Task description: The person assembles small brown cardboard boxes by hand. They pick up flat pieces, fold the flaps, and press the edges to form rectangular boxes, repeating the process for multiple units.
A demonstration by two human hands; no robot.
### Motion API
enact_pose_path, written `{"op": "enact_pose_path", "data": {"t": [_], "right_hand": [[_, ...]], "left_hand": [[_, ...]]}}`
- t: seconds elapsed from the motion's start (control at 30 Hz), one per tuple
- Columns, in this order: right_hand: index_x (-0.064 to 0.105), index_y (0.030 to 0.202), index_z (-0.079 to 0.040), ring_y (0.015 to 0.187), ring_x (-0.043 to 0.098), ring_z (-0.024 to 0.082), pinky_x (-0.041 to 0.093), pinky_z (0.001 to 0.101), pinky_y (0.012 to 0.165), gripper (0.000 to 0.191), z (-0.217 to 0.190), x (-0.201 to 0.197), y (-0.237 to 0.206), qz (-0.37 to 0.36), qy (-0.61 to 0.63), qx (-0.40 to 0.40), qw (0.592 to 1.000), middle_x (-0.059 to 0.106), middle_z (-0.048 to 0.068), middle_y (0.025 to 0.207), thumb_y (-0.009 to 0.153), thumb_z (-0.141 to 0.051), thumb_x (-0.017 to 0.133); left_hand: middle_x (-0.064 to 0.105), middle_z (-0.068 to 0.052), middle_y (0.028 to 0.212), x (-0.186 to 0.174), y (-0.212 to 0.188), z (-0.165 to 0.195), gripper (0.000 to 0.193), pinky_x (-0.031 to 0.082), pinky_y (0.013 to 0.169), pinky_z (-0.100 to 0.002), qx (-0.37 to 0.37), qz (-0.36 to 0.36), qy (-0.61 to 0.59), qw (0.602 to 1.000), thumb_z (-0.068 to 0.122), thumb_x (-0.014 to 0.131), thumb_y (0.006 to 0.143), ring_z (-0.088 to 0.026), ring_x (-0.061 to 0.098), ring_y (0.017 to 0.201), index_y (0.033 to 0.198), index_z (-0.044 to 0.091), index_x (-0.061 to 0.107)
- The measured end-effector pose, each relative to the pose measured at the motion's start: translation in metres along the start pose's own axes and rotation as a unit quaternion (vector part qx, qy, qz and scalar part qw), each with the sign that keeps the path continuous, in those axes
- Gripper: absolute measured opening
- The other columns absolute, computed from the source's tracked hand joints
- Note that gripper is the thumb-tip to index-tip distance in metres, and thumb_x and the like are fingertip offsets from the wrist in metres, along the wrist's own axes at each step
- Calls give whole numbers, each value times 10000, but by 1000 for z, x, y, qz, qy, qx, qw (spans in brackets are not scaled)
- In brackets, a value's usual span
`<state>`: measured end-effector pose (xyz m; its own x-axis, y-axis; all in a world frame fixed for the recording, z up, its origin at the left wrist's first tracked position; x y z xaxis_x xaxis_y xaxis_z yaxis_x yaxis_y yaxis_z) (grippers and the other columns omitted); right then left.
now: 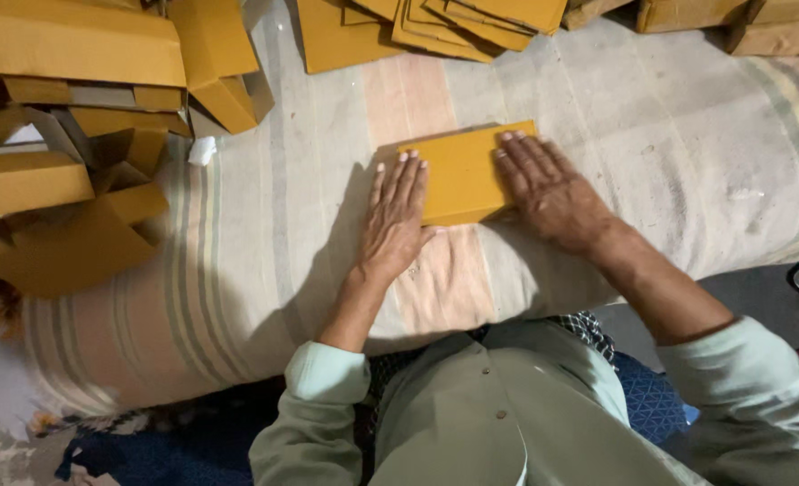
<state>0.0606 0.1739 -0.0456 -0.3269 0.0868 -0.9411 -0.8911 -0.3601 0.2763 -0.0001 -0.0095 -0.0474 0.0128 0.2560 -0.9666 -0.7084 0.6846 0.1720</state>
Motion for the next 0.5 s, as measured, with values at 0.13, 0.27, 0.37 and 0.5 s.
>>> {"op": "enact_pose_path", "data": {"t": [0.13, 0.27, 0.37, 0.5], "right_hand": [[343, 1525, 100, 1518, 296, 381, 189, 506, 1253, 826, 11, -4, -11, 3, 50, 38, 998, 339, 287, 1605, 968, -497, 471], [346, 1526, 65, 1503, 298, 370, 196, 495, 1232, 698, -11, 12, 14, -16, -43, 45, 998, 341, 267, 1606, 1026, -420, 401], [340, 1556, 37, 1558, 276, 346, 190, 470, 1283, 632, -32, 26, 24, -60, -169, -1, 984, 326, 241, 1647, 1060, -353, 380], [342, 1527, 62, 1514, 278, 365, 196, 474, 1246, 742, -30, 17, 19, -17, -39, 12, 999, 304, 254, 1616, 983, -438, 412]], "left_hand": [[245, -197, 1668, -5, -7, -5, 1004, 63, 1288, -496, -5, 23, 24, 999, 292, 828, 798, -305, 156, 1565, 1564, -54, 280], [258, -207, 1640, 13, 11, 19, 987, 54, 1264, -531, -1, 0, 16, 1000, 289, 837, 782, -318, 158, 1551, 1535, -50, 297], [304, -153, 1664, 13, 21, 36, 917, 90, 1302, -489, 40, 67, 125, 989, 226, 832, 830, -274, 201, 1577, 1569, 5, 336], [324, -184, 1637, 17, 13, 26, 953, 132, 1293, -459, 30, 16, 27, 999, 309, 815, 775, -307, 225, 1558, 1537, -23, 349]]}}
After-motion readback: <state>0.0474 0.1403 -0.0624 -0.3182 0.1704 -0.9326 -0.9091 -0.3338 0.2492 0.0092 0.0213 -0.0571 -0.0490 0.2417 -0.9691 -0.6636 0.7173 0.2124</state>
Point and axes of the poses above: each hand's wrist, its own y-axis towards the middle knuckle, its own x-axis out of the palm, z = x × y, the point moved 7 cm from there along y, towards the middle knuckle
